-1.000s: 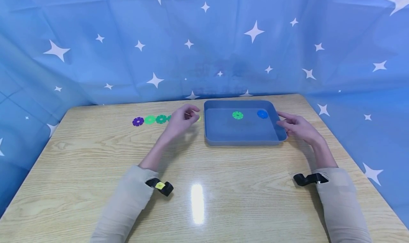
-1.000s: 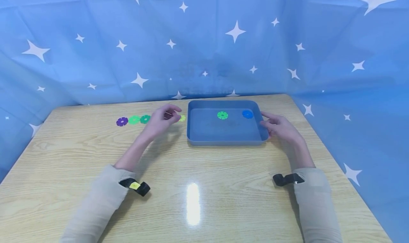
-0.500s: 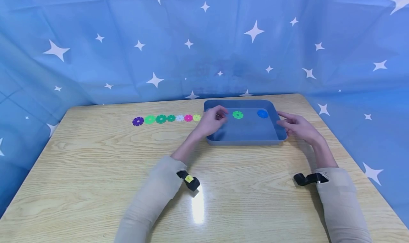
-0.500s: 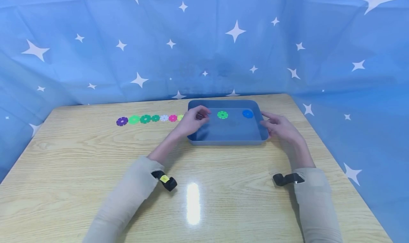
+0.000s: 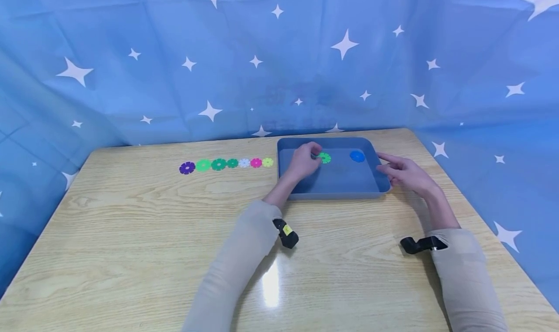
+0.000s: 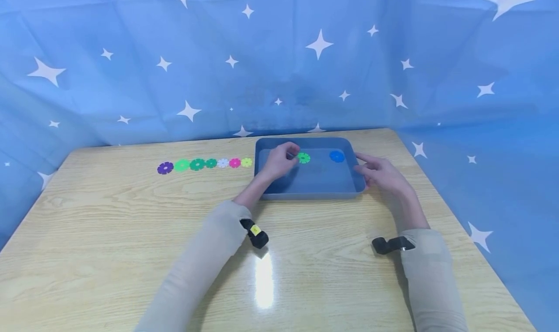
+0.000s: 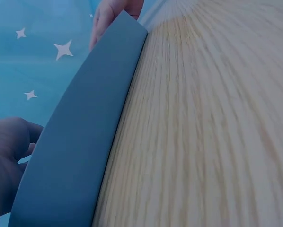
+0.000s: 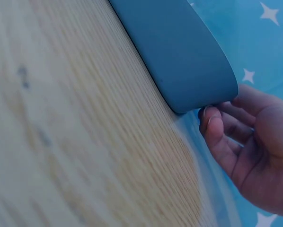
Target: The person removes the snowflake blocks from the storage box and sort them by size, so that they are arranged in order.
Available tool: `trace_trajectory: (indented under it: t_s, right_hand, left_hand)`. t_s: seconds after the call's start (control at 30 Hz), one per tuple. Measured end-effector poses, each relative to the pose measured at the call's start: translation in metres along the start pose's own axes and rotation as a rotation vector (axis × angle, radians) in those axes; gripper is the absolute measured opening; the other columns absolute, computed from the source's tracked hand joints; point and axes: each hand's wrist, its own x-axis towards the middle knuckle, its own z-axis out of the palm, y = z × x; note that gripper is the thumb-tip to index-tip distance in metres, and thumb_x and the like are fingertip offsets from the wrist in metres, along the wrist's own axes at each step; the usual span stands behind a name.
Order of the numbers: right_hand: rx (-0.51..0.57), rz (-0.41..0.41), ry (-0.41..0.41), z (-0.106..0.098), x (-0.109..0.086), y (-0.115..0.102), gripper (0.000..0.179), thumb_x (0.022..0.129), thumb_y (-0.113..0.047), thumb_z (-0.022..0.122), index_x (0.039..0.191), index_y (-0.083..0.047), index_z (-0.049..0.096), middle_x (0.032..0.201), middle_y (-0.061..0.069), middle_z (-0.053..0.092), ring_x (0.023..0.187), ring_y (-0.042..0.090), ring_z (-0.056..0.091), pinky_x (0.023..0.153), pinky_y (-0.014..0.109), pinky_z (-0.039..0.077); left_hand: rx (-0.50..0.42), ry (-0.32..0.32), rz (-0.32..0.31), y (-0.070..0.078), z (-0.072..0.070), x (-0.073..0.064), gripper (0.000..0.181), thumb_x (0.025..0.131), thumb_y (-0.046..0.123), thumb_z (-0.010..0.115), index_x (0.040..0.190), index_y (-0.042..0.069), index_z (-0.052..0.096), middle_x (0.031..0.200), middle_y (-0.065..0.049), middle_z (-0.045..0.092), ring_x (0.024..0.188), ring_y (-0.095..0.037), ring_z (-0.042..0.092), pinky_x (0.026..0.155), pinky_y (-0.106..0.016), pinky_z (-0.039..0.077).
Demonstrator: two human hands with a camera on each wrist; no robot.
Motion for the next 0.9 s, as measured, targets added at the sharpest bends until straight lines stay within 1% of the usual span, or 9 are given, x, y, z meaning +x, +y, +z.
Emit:
trace_trajectory:
  t_s: [0.13,0.23,0.3,0.37,0.47,0.57,0.67,0.77,0.9]
  right_hand:
    - [0.013,-0.005,0.0,0.001,0.0,0.001,0.063,0.106,-0.028,0.055,0.159,-0.005,0.028,0.071,0.0,0.037,0.061,0.023,0.043,0.058,0.033,0.043]
    - [0.009,-0.007,0.003,0.001,-0.001,0.001,0.063,0.106,-0.028,0.055,0.159,-0.005,0.028,0.072,0.001,0.038,0.061,0.023,0.044,0.058,0.033,0.043]
    - [0.006,-0.007,0.003,0.002,0.0,0.001,0.064,0.106,-0.029,0.055,0.159,-0.005,0.028,0.073,0.003,0.038,0.061,0.024,0.045,0.058,0.034,0.044]
    - [0.006,-0.002,0.004,0.002,0.0,0.0,0.064,0.106,-0.029,0.055,0.159,-0.006,0.028,0.072,0.003,0.038,0.061,0.024,0.045,0.058,0.034,0.044]
    - [0.003,0.001,0.005,0.003,0.0,-0.001,0.064,0.106,-0.029,0.055,0.159,-0.006,0.028,0.072,0.004,0.038,0.061,0.025,0.044,0.058,0.034,0.044]
    - [0.016,0.01,0.009,0.003,0.0,-0.002,0.063,0.106,-0.029,0.056,0.159,-0.007,0.029,0.071,0.003,0.038,0.061,0.025,0.044,0.058,0.034,0.043]
    - [0.018,0.005,0.004,0.003,0.0,-0.003,0.063,0.106,-0.027,0.055,0.159,-0.006,0.028,0.071,0.002,0.037,0.06,0.025,0.042,0.057,0.034,0.042]
    - [0.007,0.001,0.006,0.002,0.0,-0.003,0.063,0.106,-0.028,0.055,0.159,-0.005,0.028,0.071,0.004,0.037,0.06,0.025,0.043,0.057,0.035,0.042]
    - [-0.005,0.001,0.011,0.002,-0.001,-0.002,0.064,0.106,-0.03,0.056,0.159,-0.006,0.029,0.07,0.005,0.038,0.06,0.025,0.043,0.057,0.035,0.043]
  left_hand:
    - [0.046,0.014,-0.011,0.002,0.009,0.008,0.033,0.1,0.008,0.061,0.132,0.001,0.062,0.127,-0.013,0.063,0.118,-0.025,0.057,0.098,-0.034,0.047]
    - [0.139,0.03,-0.022,0.001,0.015,0.012,0.035,0.101,0.013,0.062,0.135,0.005,0.062,0.131,-0.011,0.061,0.124,-0.026,0.053,0.102,-0.034,0.043]
    - [0.211,0.035,-0.03,0.0,0.017,0.013,0.036,0.101,0.016,0.062,0.136,0.007,0.062,0.133,-0.01,0.059,0.126,-0.026,0.05,0.104,-0.035,0.041]
    - [0.263,0.033,-0.032,0.0,0.017,0.014,0.038,0.102,0.019,0.062,0.137,0.008,0.062,0.135,-0.01,0.059,0.128,-0.026,0.049,0.105,-0.035,0.039]
    - [0.292,0.019,-0.035,-0.001,0.016,0.013,0.039,0.101,0.022,0.064,0.137,0.008,0.063,0.134,-0.01,0.06,0.128,-0.026,0.048,0.104,-0.035,0.04]
    - [0.291,0.003,-0.048,-0.003,0.015,0.013,0.037,0.099,0.024,0.067,0.133,0.008,0.066,0.13,-0.009,0.061,0.125,-0.026,0.049,0.101,-0.035,0.042]
    - [0.257,-0.007,-0.07,-0.004,0.014,0.011,0.036,0.096,0.026,0.072,0.128,0.009,0.068,0.125,-0.008,0.062,0.121,-0.025,0.051,0.098,-0.034,0.043]
    - [0.18,-0.002,-0.095,-0.003,0.014,0.009,0.032,0.093,0.022,0.076,0.121,0.009,0.068,0.12,-0.008,0.058,0.113,-0.023,0.052,0.092,-0.034,0.046]
    - [0.071,0.016,-0.092,-0.002,0.013,0.005,0.027,0.088,0.013,0.08,0.111,0.01,0.066,0.108,-0.007,0.058,0.099,-0.021,0.055,0.082,-0.032,0.049]
